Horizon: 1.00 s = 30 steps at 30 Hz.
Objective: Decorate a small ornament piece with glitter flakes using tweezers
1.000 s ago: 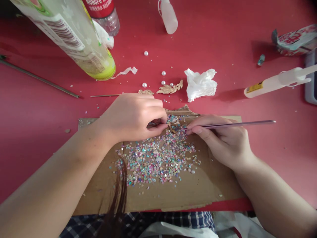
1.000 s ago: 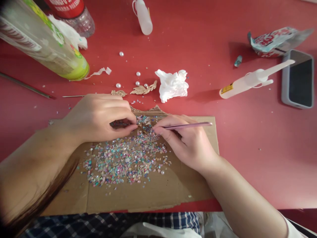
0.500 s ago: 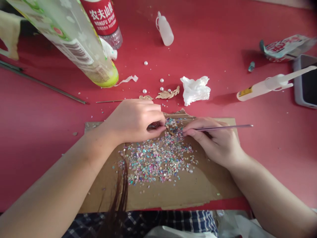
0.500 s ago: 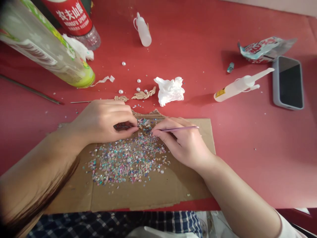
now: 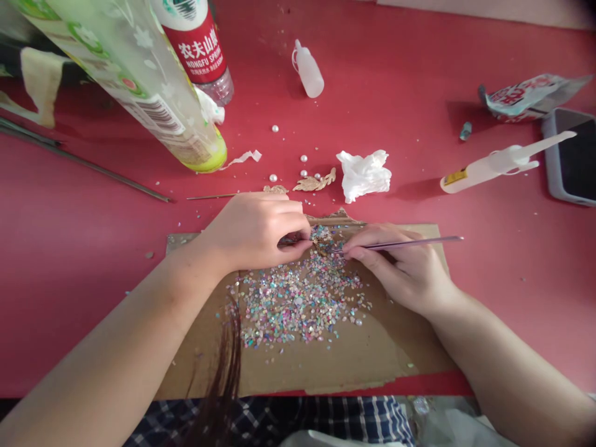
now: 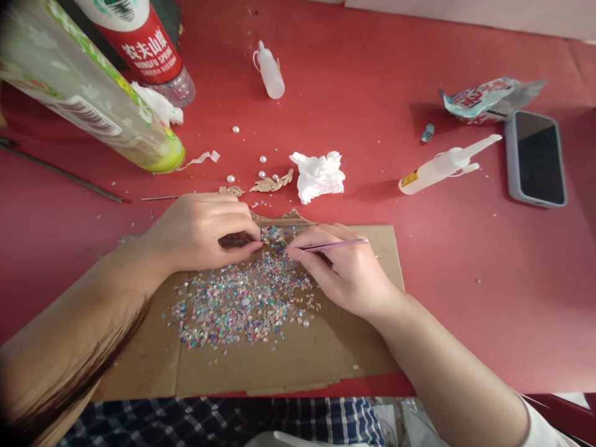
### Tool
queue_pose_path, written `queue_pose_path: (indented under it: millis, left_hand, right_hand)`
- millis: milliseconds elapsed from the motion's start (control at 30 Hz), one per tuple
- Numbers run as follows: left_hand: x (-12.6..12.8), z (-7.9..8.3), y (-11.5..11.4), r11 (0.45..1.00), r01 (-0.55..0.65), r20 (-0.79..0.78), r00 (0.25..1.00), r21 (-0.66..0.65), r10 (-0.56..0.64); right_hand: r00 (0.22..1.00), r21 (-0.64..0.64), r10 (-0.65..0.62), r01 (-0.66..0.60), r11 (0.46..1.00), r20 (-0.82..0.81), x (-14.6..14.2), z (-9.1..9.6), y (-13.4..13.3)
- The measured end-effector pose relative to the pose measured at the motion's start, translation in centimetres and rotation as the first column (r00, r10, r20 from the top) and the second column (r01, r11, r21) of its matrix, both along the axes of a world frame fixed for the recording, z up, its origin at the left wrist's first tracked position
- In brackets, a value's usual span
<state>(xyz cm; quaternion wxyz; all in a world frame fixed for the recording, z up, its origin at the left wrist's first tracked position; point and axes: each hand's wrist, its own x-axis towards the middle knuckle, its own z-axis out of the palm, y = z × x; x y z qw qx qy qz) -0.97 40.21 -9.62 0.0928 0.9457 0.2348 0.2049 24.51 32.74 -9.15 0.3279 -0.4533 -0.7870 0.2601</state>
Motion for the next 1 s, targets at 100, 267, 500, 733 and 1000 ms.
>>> queue_pose_path:
  millis: [100,267,500,733,1000]
  left_hand:
    - [-0.02,0.10,-0.02,1.000,0.000,0.004,1.000,0.007,0.000]
    - [-0.01,0.15,-0.05,1.000,-0.009,-0.015,1.000,-0.008,0.009]
    - [-0.04,0.16,-0.07,1.000,-0.007,-0.011,1.000,-0.002,0.006]
    - [-0.02,0.04,-0.03,1.000,-0.006,-0.006,1.000,-0.005,0.006]
    - [-0.05,0.14,-0.05,1.000,-0.014,-0.020,1.000,-0.010,0.014]
  right_hand:
    - [1.000,0.009,-0.011,0.011,1.000,0.008,-0.10,0.01,-0.02]
    - [1.000,0.006,-0.017,0.017,1.000,0.005,-0.19,0.09,-0.03]
    - [1.000,0.001,-0.014,0.014,1.000,0.011,-0.14,0.19,-0.05]
    - [1.000,-0.001,-0.023,0.023,1.000,0.003,-0.18,0.33,-0.03]
    - [0.999,-0.010,-0.030,0.030,1.000,0.015,-0.17,0.13,-0.08]
